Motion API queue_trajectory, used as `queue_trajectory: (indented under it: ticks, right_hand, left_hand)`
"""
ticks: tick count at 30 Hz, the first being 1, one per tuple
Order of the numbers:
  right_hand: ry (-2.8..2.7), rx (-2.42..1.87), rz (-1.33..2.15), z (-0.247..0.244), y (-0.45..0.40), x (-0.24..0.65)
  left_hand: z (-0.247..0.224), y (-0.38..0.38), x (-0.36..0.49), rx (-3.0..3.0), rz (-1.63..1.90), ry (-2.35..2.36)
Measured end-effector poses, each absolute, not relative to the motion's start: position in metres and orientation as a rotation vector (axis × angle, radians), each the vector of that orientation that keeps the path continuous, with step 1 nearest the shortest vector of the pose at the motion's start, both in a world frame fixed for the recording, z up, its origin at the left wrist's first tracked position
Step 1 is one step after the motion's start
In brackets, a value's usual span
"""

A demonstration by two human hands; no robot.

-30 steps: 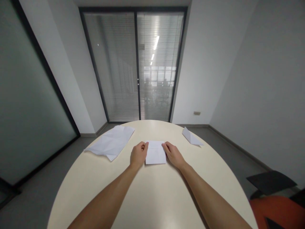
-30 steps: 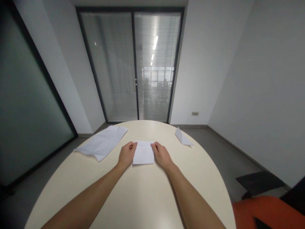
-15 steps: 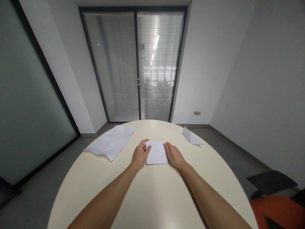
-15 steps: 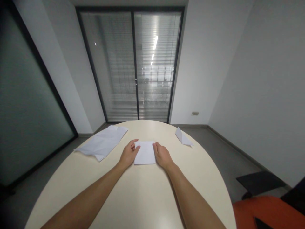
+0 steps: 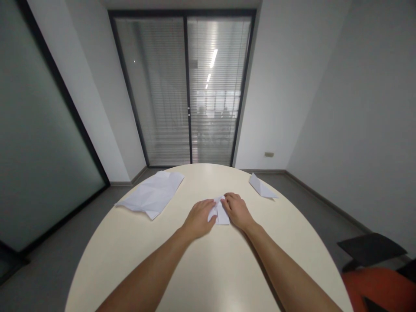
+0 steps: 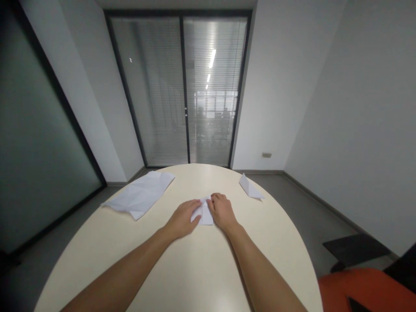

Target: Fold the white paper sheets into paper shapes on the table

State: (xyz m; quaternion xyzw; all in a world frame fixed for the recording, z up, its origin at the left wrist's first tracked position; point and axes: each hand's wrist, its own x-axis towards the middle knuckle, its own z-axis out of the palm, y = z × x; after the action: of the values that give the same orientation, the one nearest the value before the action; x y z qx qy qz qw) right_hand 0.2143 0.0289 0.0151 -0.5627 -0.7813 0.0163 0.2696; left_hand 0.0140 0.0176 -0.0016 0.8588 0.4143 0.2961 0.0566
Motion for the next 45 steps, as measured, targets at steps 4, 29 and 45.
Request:
queue_trajectory:
  ticks: [4, 29, 45]
  right_hand:
    - [-2.059, -1.583, 0.007, 0.010, 0.031, 0.217]
    - [-2.415, -1.661, 0.363, 0.012, 0.013, 0.207]
    - [-2.533, -1.366, 0.413, 0.023, 0.012, 0.213]
  left_hand:
    - [-0.003, 0.016, 0.013, 2.654, 0.665, 1.243]
    - [-0.001, 0.019, 0.015, 2.588, 0.765, 1.453]
    - [0.007, 0.024, 0.005, 2.583, 0.754, 1.574]
